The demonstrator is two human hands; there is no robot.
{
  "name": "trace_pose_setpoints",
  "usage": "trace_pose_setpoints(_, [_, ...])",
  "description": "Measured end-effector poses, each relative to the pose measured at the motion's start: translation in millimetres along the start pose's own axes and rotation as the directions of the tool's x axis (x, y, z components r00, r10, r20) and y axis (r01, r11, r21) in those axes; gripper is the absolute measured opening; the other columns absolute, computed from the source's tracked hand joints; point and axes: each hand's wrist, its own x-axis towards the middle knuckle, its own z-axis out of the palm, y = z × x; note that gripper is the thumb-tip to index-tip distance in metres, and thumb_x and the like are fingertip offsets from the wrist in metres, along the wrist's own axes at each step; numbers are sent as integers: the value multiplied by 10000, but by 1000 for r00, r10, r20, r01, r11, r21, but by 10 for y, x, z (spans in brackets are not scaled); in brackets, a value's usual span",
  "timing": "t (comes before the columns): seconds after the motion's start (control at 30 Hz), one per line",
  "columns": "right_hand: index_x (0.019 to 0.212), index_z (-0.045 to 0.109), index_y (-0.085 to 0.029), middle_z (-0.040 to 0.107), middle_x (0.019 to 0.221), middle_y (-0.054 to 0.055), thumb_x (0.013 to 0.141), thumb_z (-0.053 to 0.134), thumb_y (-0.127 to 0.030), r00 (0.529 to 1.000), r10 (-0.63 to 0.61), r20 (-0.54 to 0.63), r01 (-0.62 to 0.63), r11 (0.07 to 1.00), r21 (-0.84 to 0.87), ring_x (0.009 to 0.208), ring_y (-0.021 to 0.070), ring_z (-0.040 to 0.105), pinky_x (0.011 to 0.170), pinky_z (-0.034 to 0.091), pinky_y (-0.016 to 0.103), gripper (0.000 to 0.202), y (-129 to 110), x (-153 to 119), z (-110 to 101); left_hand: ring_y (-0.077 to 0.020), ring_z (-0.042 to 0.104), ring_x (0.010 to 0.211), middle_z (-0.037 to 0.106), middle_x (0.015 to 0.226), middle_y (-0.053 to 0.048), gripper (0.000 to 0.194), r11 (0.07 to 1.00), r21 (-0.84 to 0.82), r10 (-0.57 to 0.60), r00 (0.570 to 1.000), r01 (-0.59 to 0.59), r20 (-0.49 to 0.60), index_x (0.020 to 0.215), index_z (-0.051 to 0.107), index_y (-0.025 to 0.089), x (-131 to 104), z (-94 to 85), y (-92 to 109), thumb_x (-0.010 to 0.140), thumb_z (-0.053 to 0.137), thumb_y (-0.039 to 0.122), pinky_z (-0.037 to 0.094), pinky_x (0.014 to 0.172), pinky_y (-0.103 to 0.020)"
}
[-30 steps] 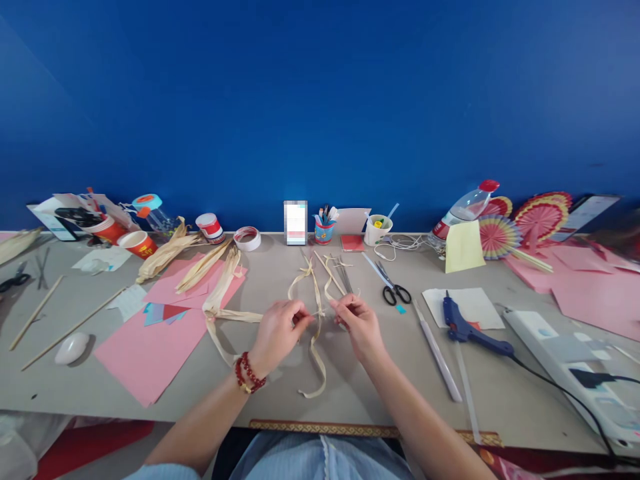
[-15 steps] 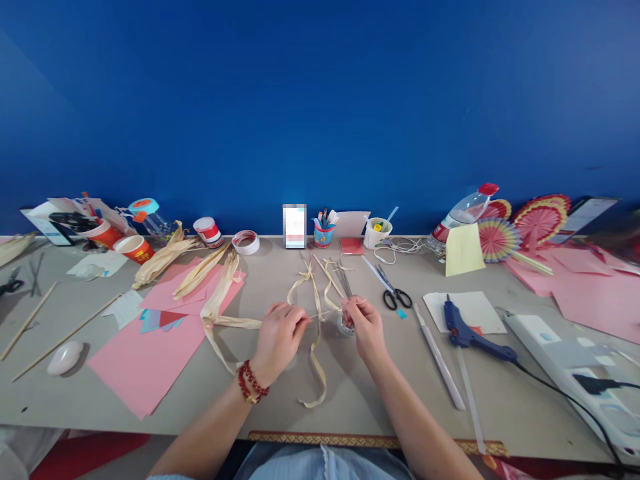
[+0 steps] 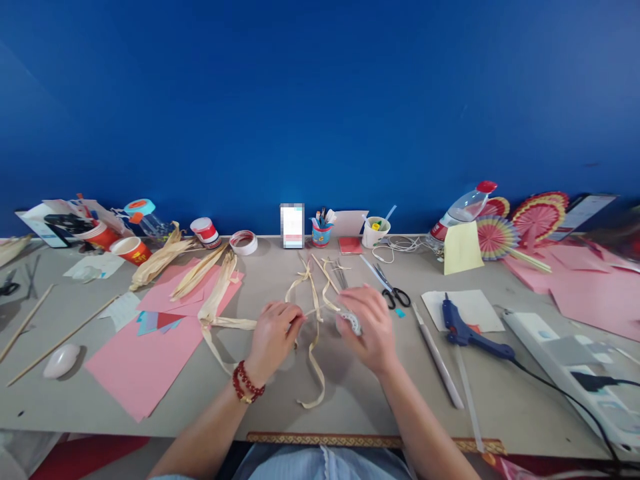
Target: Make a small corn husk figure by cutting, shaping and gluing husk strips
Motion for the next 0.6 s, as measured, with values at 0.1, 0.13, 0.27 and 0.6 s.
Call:
trace_pose_setpoints(0.1, [1232,635,-307,736,1120,51,925,567,-171,961,-114,253,143,985,-100,1119,263,615,1155,216,542,343,-101,52,36,-203,617,809,675,815,-24,165,1000,-27,-11,1000,10,-7,827,599,219,0,-41,24,966,521,262,450,800,-350])
trace_pose_setpoints(0.13, [1185,660,-299,753,1042,47,940,544,-164,959,-106,262,141,983,-118,1041,248,642,1145,228,534,303,-105,60,57,-202,617,817,675,816,-23,160,999,-39,-19,1000,18,-14,827,599,219,-5,-52,22,963,526,264,450,795,-342])
trace_pose_setpoints(0.27, [939,713,-243,722,817,65,976,498,-227,962,-3,275,27,996,-82,764,209,634,856,456,369,219,-39,37,106,-193,613,817,670,802,-11,145,995,-79,-60,998,58,-27,830,600,220,-23,-76,-33,951,552,286,455,782,-318])
trace_pose_setpoints(0.6, [855,655,-243,622,750,24,962,515,-293,918,203,341,-244,967,79,659,182,568,623,414,272,183,-35,-17,146,-228,627,1055,721,1109,-52,179,989,79,129,990,-124,-62,1097,659,253,39,-92,47,934,582,255,350,1078,-475])
